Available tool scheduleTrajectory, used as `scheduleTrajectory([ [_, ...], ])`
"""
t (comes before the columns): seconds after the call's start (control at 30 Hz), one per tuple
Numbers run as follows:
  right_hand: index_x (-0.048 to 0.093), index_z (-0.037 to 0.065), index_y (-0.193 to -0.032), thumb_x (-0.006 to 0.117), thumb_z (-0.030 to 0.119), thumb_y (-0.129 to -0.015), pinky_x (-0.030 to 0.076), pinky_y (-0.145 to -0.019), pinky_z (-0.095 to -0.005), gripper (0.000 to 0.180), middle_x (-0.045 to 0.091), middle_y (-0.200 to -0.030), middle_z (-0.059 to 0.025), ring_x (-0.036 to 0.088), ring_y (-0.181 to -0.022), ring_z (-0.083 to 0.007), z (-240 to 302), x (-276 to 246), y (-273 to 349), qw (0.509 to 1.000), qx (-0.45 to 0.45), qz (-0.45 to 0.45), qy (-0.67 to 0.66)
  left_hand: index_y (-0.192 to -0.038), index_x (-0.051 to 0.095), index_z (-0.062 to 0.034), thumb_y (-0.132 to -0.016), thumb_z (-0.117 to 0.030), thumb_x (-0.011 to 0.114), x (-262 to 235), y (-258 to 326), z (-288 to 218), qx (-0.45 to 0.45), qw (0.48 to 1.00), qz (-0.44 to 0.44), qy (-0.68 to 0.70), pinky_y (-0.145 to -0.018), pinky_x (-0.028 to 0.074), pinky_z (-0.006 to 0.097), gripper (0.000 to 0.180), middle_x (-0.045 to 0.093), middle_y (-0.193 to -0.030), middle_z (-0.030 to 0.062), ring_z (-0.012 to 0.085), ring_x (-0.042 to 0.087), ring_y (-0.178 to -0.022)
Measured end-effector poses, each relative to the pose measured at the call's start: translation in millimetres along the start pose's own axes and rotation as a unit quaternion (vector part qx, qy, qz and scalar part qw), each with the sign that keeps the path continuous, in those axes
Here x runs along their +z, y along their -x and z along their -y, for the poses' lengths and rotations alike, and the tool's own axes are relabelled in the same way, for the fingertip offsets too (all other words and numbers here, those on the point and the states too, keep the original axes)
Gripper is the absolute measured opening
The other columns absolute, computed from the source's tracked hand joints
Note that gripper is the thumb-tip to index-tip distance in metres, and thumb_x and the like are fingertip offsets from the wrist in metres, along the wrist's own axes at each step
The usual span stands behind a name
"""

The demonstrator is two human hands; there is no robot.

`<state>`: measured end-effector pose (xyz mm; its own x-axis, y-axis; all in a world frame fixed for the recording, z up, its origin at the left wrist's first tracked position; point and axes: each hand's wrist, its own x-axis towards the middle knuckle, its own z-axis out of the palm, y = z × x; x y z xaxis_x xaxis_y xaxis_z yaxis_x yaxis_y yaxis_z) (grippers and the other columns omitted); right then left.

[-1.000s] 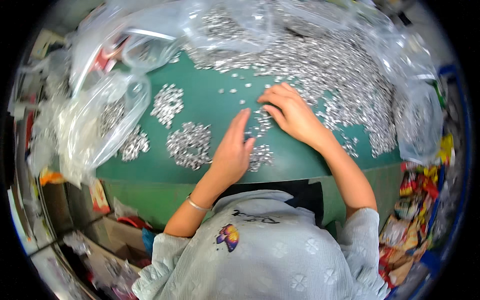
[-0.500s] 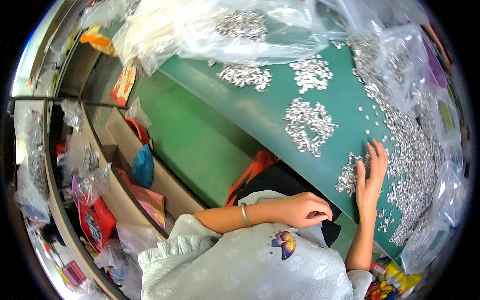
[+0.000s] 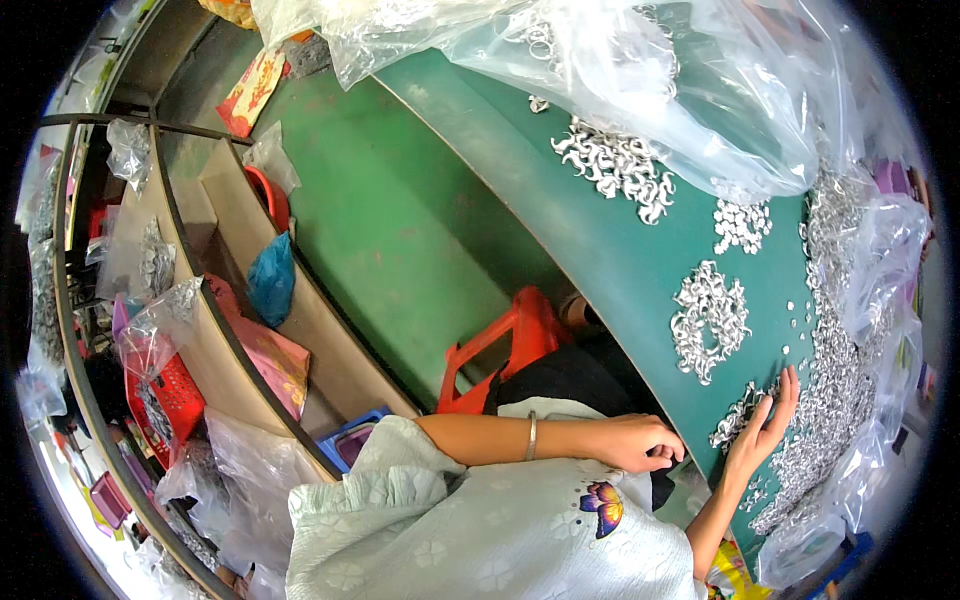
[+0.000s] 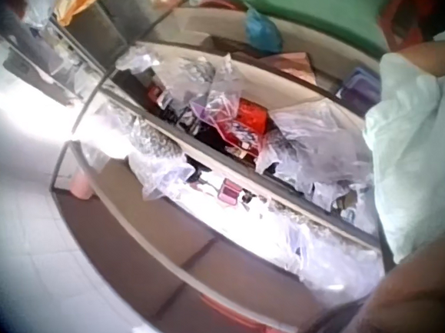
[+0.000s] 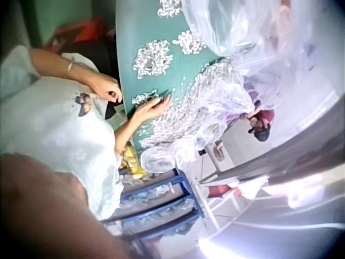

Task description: The person sorts small metal decorative or hardware parts by hand, picking them from large piles and arranging them into specific clusters on a work surface.

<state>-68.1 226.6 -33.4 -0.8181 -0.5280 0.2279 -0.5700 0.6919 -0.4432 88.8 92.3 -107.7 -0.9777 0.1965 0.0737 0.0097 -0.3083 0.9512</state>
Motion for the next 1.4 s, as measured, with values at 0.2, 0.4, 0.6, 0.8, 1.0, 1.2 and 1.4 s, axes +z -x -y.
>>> scheduleTrajectory([
  [0.2, 0.048, -0.003, -0.135, 0.041, 0.018, -0.103, 0.027, -0.113, -0.0378, 0.039, 0.049, -0.14, -0.0146, 0.043, -0.131, -0.0251, -2, -3, 5, 0.998, 0.054, -0.018, -0.038, -0.104, 0.068, 0.001, -0.083, -0.01, 0.066, -3, -4, 7, 0.0, 0.999, 0.013, 0.035, -0.066, 0.05, 0.035, 0.024, 0.068, -0.083, 0.0112, 0.0218, 0.065, -0.073],
  [0.4, 0.048, -0.003, -0.136, 0.043, 0.017, -0.102, 0.03, -0.111, -0.0367, 0.039, 0.05, -0.139, -0.0134, 0.045, -0.129, -0.0234, -5, -3, 7, 0.995, 0.073, -0.022, -0.058, -0.104, 0.068, 0.0019, -0.083, -0.013, 0.065, 0, -8, 16, -0.021, 0.999, 0.033, 0.038, -0.066, 0.05, 0.035, 0.026, 0.068, -0.084, 0.012, 0.022, 0.065, -0.073],
  [0.6, 0.049, -0.003, -0.135, 0.045, 0.015, -0.101, 0.031, -0.111, -0.0368, 0.039, 0.05, -0.138, -0.0139, 0.045, -0.129, -0.0237, -6, -2, 8, 0.993, 0.076, -0.033, -0.081, -0.105, 0.069, 0.0016, -0.084, -0.013, 0.065, 1, -9, 18, -0.007, 0.998, 0.025, 0.051, -0.069, 0.051, 0.036, 0.026, 0.069, -0.087, 0.0141, 0.0224, 0.065, -0.075],
  [0.8, 0.051, -0.005, -0.132, 0.046, 0.014, -0.1, 0.031, -0.11, -0.0368, 0.038, 0.05, -0.138, -0.0151, 0.046, -0.129, -0.025, -3, -5, 8, 0.998, 0.048, -0.023, -0.017, -0.106, 0.069, 0.0019, -0.085, -0.013, 0.064, -1, -8, 15, 0.014, 0.998, 0.017, 0.053, -0.069, 0.051, 0.035, 0.026, 0.07, -0.09, 0.0145, 0.0224, 0.065, -0.076],
  [1.0, 0.051, -0.004, -0.132, 0.046, 0.015, -0.1, 0.032, -0.11, -0.037, 0.038, 0.051, -0.137, -0.0152, 0.046, -0.129, -0.025, -6, -3, 9, 0.994, 0.071, -0.035, -0.069, -0.102, 0.07, 0.0028, -0.086, -0.014, 0.064, 1, -11, 17, 0.022, 0.998, 0.011, 0.06, -0.071, 0.051, 0.034, 0.024, 0.07, -0.092, 0.0149, 0.0202, 0.065, -0.077],
  [1.2, 0.054, -0.001, -0.132, 0.046, 0.02, -0.101, 0.032, -0.11, -0.0347, 0.038, 0.055, -0.134, -0.0126, 0.049, -0.126, -0.0221, -15, 0, 12, 0.991, 0.066, -0.044, -0.11, -0.097, 0.069, 0.0046, -0.091, -0.016, 0.063, 5, -7, 15, 0.038, 0.997, -0.03, 0.055, -0.068, 0.053, 0.031, 0.023, 0.071, -0.089, 0.011, 0.0168, 0.066, -0.077],
  [1.4, 0.053, -0.003, -0.13, 0.05, 0.009, -0.096, 0.032, -0.109, -0.0358, 0.036, 0.054, -0.132, -0.0141, 0.048, -0.126, -0.0241, 2, -3, 14, 0.979, 0.058, 0.0, -0.193, -0.1, 0.069, 0.0033, -0.1, -0.023, 0.052, 7, 1, -6, -0.118, 0.984, -0.098, 0.088, -0.062, 0.054, 0.026, 0.031, 0.069, -0.084, 0.009, 0.0124, 0.065, -0.073],
])
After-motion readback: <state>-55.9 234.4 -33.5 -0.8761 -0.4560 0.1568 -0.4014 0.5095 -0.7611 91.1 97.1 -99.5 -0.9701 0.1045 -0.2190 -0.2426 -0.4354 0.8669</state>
